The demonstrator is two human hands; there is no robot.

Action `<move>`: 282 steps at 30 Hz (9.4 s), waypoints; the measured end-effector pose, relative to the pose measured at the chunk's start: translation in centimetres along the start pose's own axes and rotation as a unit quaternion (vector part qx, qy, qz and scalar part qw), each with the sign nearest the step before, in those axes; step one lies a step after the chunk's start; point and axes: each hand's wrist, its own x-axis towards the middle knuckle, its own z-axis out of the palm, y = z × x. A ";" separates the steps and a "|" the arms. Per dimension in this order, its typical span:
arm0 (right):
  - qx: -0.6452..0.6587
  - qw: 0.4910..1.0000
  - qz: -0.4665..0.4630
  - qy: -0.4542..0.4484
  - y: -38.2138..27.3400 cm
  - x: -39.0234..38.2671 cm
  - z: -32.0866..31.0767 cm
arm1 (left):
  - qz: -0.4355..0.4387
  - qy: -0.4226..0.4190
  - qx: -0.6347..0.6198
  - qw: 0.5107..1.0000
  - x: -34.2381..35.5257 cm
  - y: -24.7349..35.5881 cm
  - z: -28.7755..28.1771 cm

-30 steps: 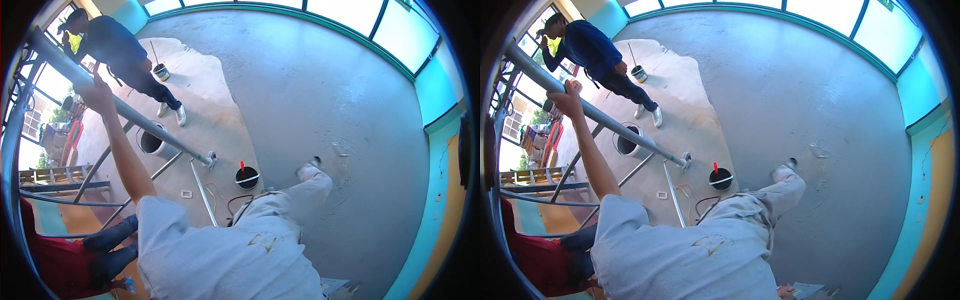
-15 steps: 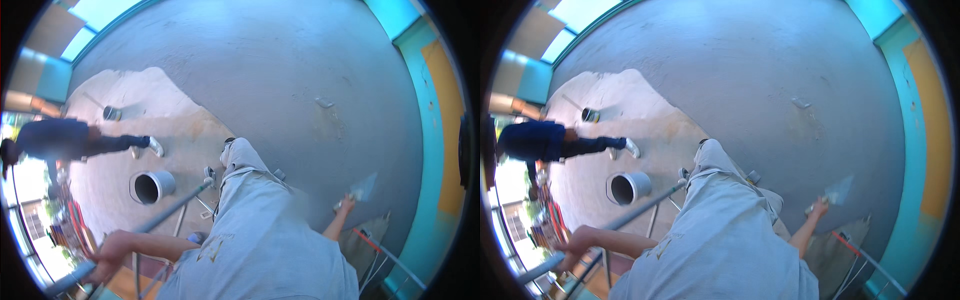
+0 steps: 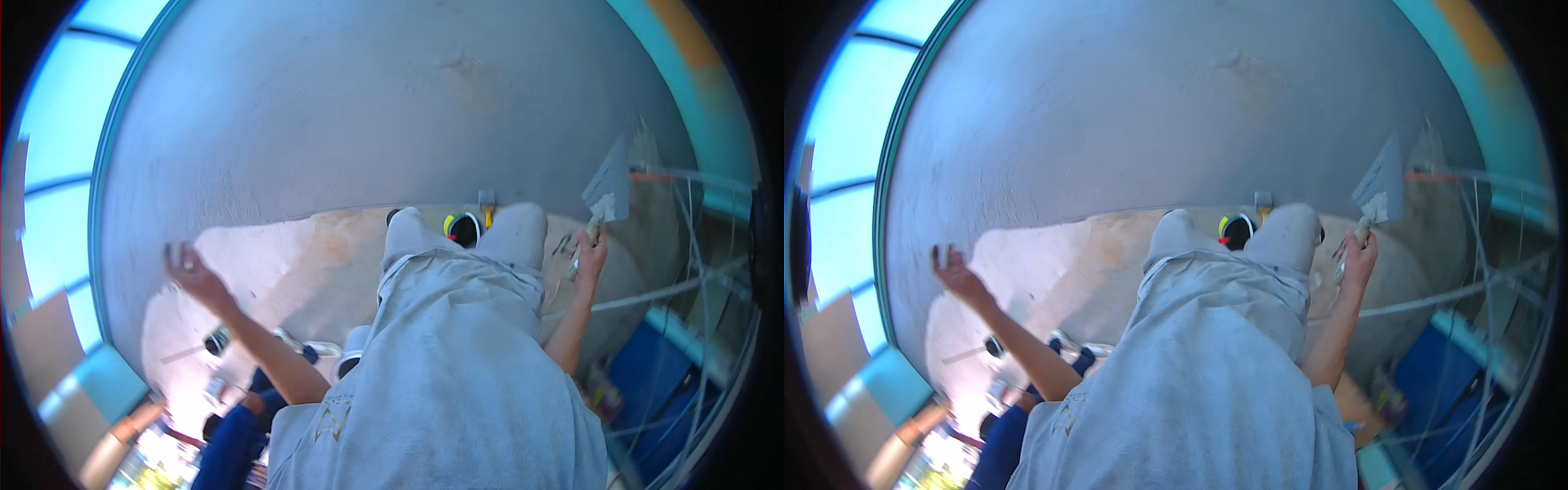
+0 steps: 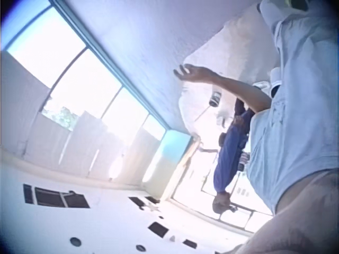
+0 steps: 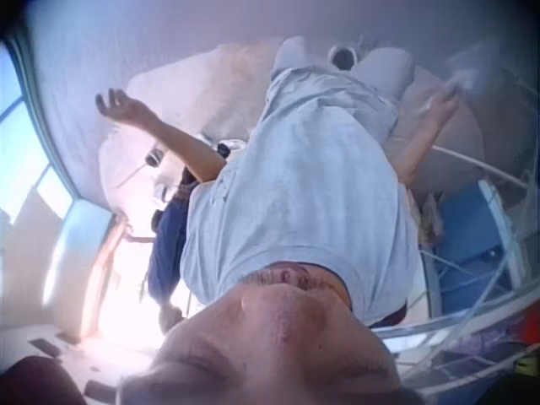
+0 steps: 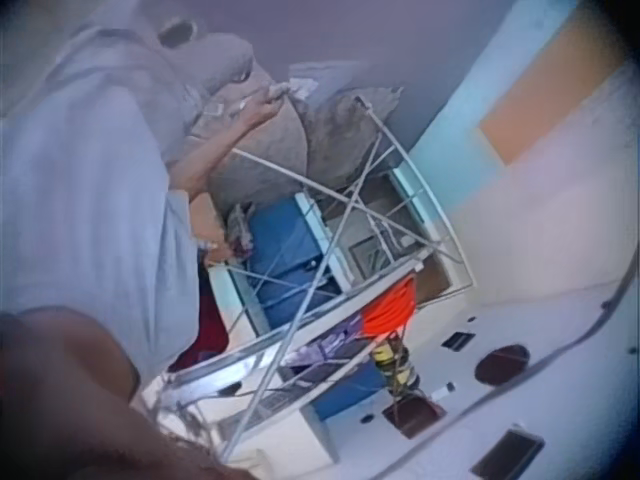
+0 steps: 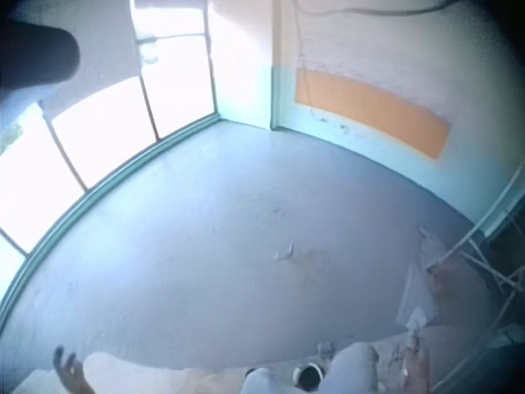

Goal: The person spreads and smooths wet cement across the floor using a trowel. Then, the person places the trowel into a bucket and carries the bucket away.

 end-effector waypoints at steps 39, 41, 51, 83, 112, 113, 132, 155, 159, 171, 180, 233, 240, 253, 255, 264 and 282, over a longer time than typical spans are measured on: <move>0.050 0.891 0.332 0.307 24.6 -21.7 18.8 | 0.690 -0.675 0.051 0.256 -59.0 -13.9 45.3; 0.067 0.888 0.322 0.322 24.9 -22.1 18.7 | 0.635 -0.718 0.014 0.286 -57.9 -14.2 43.4; 0.054 0.906 0.252 0.337 22.8 -20.3 16.0 | 0.476 -0.814 0.021 0.331 -63.0 -16.4 33.5; -0.049 0.941 0.227 0.246 25.3 -6.7 22.6 | -0.515 -0.833 -0.086 0.184 -45.1 -0.8 34.3; 0.048 0.973 0.006 -0.226 35.6 29.2 27.7 | -0.254 -0.598 -0.062 0.758 -50.5 -7.2 65.6; 0.040 0.971 -0.003 -0.235 36.2 31.0 28.8 | -0.255 -0.581 -0.110 0.765 -51.5 -6.8 66.7; -0.080 0.938 -0.151 -0.302 35.9 54.1 61.1 | 0.043 -0.156 0.366 0.917 -33.0 -26.5 28.1; -0.055 0.984 -0.056 -0.159 36.9 72.0 49.4 | -0.270 -0.319 0.230 0.879 -44.8 -19.0 33.8; -0.027 0.986 0.025 -0.162 42.2 70.1 40.7 | -0.261 -0.327 0.228 0.879 -44.7 -18.6 34.3; 0.011 0.997 0.069 0.043 50.1 63.2 20.5 | -0.234 -0.367 0.224 0.872 -44.1 -19.1 35.8; -0.230 0.962 0.025 0.146 54.6 66.3 20.9 | -0.241 -0.364 0.233 0.869 -44.4 -18.0 35.5; -0.376 0.672 -0.516 -0.375 43.9 54.9 38.2 | -0.334 -0.299 0.195 0.872 -50.9 -17.3 29.6; -0.388 0.736 -0.438 -0.340 39.1 51.1 52.1 | -0.298 -0.321 0.191 0.879 -49.7 -17.4 30.0; -0.394 0.897 -0.186 -0.069 36.6 69.6 48.4 | -0.265 -0.350 0.191 0.878 -47.9 -16.6 30.6; -0.389 0.902 -0.170 -0.080 37.8 67.9 45.7 | -0.266 -0.346 0.194 0.878 -47.8 -16.3 30.2; -0.314 0.948 -0.036 -0.022 54.6 50.4 22.5 | -0.249 -0.381 0.187 0.871 -45.3 -16.4 30.8; -0.293 0.941 0.134 0.102 48.7 64.3 32.2 | -0.224 -0.410 0.184 0.865 -43.1 -17.7 30.3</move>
